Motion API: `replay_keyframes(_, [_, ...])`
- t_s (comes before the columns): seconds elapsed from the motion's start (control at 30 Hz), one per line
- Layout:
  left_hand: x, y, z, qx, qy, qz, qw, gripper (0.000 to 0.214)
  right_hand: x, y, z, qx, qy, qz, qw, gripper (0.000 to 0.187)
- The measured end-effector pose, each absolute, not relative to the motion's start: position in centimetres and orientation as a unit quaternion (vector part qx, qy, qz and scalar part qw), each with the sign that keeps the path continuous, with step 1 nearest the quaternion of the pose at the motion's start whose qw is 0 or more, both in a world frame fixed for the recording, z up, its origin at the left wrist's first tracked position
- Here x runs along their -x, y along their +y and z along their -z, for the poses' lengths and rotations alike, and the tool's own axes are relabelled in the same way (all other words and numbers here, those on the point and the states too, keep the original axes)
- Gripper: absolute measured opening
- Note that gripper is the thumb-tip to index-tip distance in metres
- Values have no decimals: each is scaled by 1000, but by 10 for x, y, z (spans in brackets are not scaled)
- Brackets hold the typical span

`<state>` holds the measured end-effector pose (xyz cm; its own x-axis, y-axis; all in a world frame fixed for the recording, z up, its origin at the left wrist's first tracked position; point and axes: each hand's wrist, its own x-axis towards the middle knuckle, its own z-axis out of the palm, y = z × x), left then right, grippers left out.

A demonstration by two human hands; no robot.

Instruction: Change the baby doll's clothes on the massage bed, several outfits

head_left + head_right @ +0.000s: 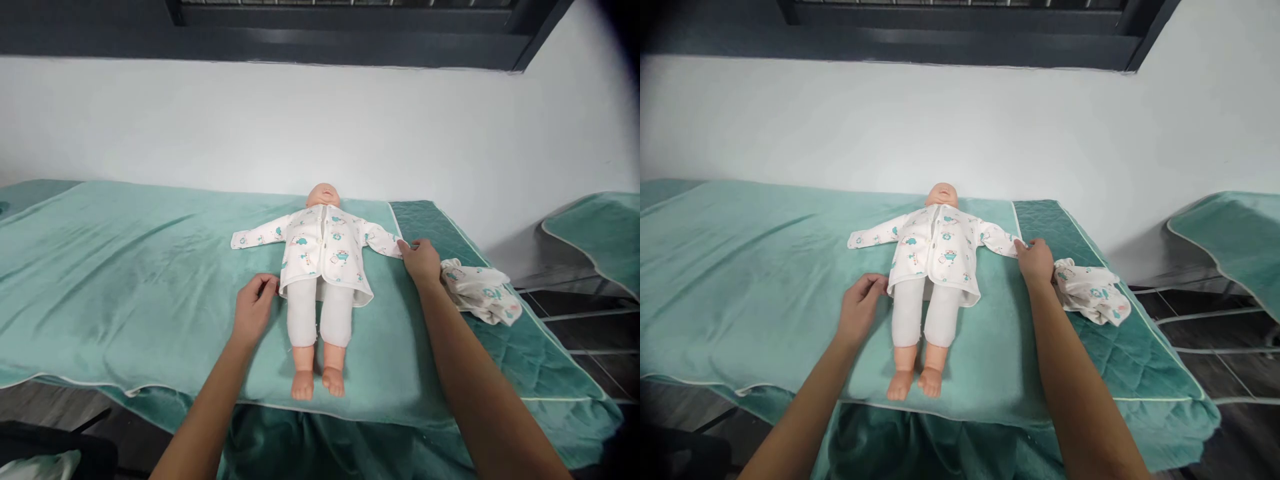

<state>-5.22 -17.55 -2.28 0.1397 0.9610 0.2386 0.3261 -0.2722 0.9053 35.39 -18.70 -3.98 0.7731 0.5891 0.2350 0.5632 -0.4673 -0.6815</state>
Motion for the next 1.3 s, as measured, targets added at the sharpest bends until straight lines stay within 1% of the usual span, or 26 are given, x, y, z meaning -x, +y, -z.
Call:
replay_keyframes(0.17, [51,-175,22,-660,494,-442,353,24,-364,-188,46,865,-318,-24,388,45])
replay_keyframes(0.33, [48,-174,21,-651,503,-446,352,22,-384,-177,46,854,-315,-56,411,29])
replay_keyframes(0.43, [47,-174,21,-644,506,-452,353,20,-389,-166,50,834,-302,-45,459,22])
replay_keyframes(0.53, [46,-174,20,-641,514,-451,350,20,-386,-161,53,793,-308,-42,523,29])
replay_keyframes(0.67, [44,-173,17,-634,526,-451,342,19,-379,-163,52,670,-329,-115,656,33])
replay_keyframes(0.7, [44,-173,17,-631,530,-452,341,18,-378,-163,51,644,-333,-125,678,34])
replay_keyframes(0.77, [43,-172,17,-628,532,-457,337,18,-377,-164,49,619,-344,-131,693,40])
replay_keyframes(0.83, [43,-172,17,-628,531,-459,336,18,-377,-164,50,630,-355,-138,677,47])
replay_keyframes(0.87, [43,-172,17,-628,530,-460,337,18,-377,-164,51,651,-360,-138,654,49])
replay_keyframes(0.93, [43,-172,18,-624,533,-460,339,18,-379,-165,53,706,-361,-120,597,47])
replay_keyframes(1.0, [44,-172,18,-621,538,-460,336,18,-380,-167,55,748,-346,-81,561,42])
replay_keyframes(1.07, [44,-172,19,-624,538,-460,332,18,-380,-169,55,764,-318,-49,560,41])
replay_keyframes(1.17, [45,-172,18,-629,529,-462,333,18,-380,-173,53,771,-285,-34,569,42])
replay_keyframes(1.3, [45,-173,19,-630,522,-464,340,18,-378,-179,49,794,-287,16,535,38])
